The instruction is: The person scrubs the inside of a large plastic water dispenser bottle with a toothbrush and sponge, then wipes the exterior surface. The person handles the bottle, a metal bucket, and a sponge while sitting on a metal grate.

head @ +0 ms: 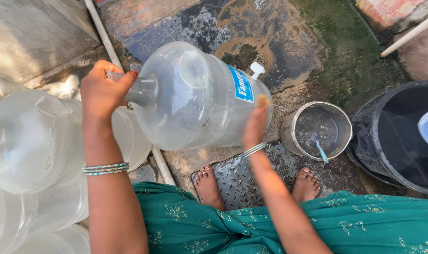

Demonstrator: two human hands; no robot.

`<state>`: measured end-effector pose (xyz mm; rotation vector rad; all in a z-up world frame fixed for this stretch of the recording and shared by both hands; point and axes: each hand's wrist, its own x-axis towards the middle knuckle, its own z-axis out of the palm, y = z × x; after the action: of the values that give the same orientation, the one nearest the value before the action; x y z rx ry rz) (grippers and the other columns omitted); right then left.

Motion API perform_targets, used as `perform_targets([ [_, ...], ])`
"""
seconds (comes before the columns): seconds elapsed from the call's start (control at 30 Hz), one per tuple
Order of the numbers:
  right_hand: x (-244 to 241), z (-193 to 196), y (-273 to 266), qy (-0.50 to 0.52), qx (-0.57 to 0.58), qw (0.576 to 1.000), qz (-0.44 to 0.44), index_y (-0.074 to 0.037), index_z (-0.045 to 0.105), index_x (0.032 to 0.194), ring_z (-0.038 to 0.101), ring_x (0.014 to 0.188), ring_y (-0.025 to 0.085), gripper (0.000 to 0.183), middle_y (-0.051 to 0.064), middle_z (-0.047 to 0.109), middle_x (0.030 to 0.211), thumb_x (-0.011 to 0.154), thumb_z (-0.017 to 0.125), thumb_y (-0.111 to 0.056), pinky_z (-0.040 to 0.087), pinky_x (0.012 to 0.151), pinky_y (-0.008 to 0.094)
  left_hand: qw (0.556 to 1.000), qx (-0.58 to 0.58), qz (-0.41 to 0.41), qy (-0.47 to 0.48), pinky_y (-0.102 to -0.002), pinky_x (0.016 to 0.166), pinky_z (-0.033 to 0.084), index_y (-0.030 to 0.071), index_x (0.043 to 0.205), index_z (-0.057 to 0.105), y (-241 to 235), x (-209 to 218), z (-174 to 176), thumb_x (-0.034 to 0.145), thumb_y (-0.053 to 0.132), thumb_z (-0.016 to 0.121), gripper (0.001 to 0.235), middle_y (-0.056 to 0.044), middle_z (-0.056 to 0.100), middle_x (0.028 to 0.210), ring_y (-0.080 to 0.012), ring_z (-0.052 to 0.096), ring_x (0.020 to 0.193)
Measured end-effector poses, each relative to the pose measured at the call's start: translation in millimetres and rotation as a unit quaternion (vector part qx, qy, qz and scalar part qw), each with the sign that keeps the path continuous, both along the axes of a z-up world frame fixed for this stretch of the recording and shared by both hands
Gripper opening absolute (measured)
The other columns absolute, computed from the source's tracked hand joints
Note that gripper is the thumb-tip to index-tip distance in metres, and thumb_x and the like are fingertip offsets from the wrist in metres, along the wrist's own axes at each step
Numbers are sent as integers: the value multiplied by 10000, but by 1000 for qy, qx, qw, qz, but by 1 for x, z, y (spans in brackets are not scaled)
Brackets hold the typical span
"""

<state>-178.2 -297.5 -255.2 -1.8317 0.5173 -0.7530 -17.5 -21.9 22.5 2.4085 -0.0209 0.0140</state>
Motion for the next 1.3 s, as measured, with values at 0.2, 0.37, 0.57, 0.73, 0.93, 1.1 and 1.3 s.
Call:
perform_targets([
  [0.2, -21, 72, 75, -96, -110, 980, 138, -10, 320, 1596, 322, 1551, 359, 802, 220, 371, 1624, 1095, 167, -616, 192, 1319, 500, 996, 56, -16, -61, -329, 569, 538, 76, 915, 622, -7, 3, -7, 878, 351, 809, 335, -75, 684, 653, -186, 670, 508],
  [0.37, 4, 22, -8, 37, -241, 968, -50, -1, 532, 1465, 413, 1396, 484, 661, 301, 417, 1524, 1114, 270, -496, 274, 1202, 554, 996, 66, -10, -66, -377, 643, 552, 78, 923, 628, -1, 9, -16, 839, 357, 807, 342, -86, 719, 743, -234, 706, 618],
  [0.57, 23, 40, 3, 91, -78, 991, 60, -18, 358, 1585, 399, 1512, 399, 617, 210, 385, 1603, 1127, 226, -411, 230, 1317, 524, 989, 113, 1, -94, -434, 753, 544, 86, 930, 640, -2, 18, -23, 814, 395, 808, 370, -108, 741, 842, -319, 719, 815],
  [0.73, 46, 117, 49, -57, -177, 959, 215, -30, 96, 1669, 122, 1620, 348, 948, 189, 142, 1737, 1013, -35, -701, -12, 1314, 500, 986, 144, -6, -86, -444, 747, 527, 95, 927, 641, -1, 13, -20, 819, 394, 827, 368, -100, 731, 844, -332, 704, 835],
  [0.93, 96, 172, -2, 98, -92, 959, 248, -125, 171, 1662, 149, 1612, 255, 967, 88, 223, 1726, 949, -124, -707, -70, 1295, 523, 964, 17, -150, -221, -408, 739, 543, 102, 875, 682, -19, 2, -11, 812, 242, 845, 224, -90, 686, 909, -291, 698, 828],
  [1.1, -8, 113, 83, -21, -253, 949, 189, -23, 22, 1664, -53, 1608, 462, 1033, 283, -14, 1717, 1008, 66, -820, -53, 1301, 607, 978, 58, -68, -187, -422, 690, 517, 113, 816, 690, -34, 1, -10, 790, 252, 846, 210, -94, 668, 835, -299, 663, 741],
  [1.3, -16, 51, 102, -28, -460, 874, 153, -22, 11, 1650, -164, 1596, 437, 1075, 271, -142, 1709, 966, 162, -838, -139, 1259, 679, 976, 63, -93, -189, -411, 665, 512, 110, 798, 670, -26, 6, -9, 778, 235, 838, 210, -75, 664, 823, -275, 655, 705],
])
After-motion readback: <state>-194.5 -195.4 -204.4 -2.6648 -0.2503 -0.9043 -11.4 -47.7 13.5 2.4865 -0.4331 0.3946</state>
